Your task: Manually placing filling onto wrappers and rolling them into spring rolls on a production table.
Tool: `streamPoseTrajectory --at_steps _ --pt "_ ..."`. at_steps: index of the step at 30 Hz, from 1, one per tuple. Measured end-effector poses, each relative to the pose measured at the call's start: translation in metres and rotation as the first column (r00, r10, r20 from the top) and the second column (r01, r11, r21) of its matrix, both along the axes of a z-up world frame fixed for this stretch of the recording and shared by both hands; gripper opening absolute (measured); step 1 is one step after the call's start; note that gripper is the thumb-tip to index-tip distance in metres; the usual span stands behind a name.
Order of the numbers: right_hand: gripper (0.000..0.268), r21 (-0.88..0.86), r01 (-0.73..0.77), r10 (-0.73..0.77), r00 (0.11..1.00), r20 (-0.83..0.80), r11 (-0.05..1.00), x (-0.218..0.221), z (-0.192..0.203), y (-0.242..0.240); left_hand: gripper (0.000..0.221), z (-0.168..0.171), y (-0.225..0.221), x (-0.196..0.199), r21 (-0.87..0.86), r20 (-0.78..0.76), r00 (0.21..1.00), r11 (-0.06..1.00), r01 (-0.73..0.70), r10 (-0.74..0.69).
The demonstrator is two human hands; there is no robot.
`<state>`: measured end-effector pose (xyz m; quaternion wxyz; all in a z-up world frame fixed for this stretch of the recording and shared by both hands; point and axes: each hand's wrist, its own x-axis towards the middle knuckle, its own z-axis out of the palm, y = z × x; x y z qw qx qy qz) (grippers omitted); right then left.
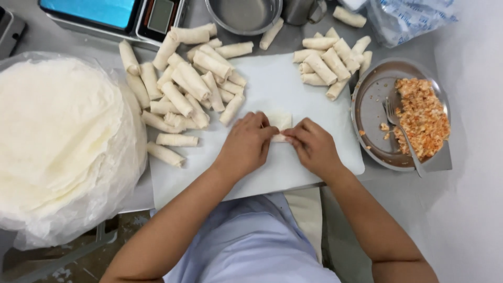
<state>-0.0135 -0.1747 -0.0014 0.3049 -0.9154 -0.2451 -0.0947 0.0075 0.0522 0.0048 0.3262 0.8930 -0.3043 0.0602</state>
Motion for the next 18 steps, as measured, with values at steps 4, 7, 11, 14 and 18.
streamPoseTrajectory --at_steps 4,7,11,14,18 --pt "0.017 0.136 0.047 -0.054 0.997 0.047 0.99 0.009 -0.001 0.002 0.013 0.0 0.0 0.004 -0.024 0.04 0.995 0.995 -0.093 0.094" --pt "0.025 -0.091 0.034 -0.018 0.985 0.174 0.995 0.005 0.001 0.007 0.019 -0.006 0.001 -0.001 0.215 0.379 0.925 0.972 -0.097 0.009" --pt "0.021 -0.129 0.065 -0.031 0.969 0.245 0.99 0.014 -0.012 0.001 0.034 -0.019 0.001 0.015 0.382 0.217 0.971 0.924 0.007 -0.097" --pt "0.028 -0.23 0.08 -0.011 0.958 0.286 0.97 0.028 -0.015 -0.003 0.042 -0.005 0.0 0.025 0.48 0.164 0.98 0.877 0.02 -0.112" --pt "0.038 -0.279 0.014 0.051 0.973 0.226 0.96 0.049 -0.014 -0.004 0.04 -0.012 -0.005 0.045 0.521 0.218 0.969 0.853 -0.017 -0.114"
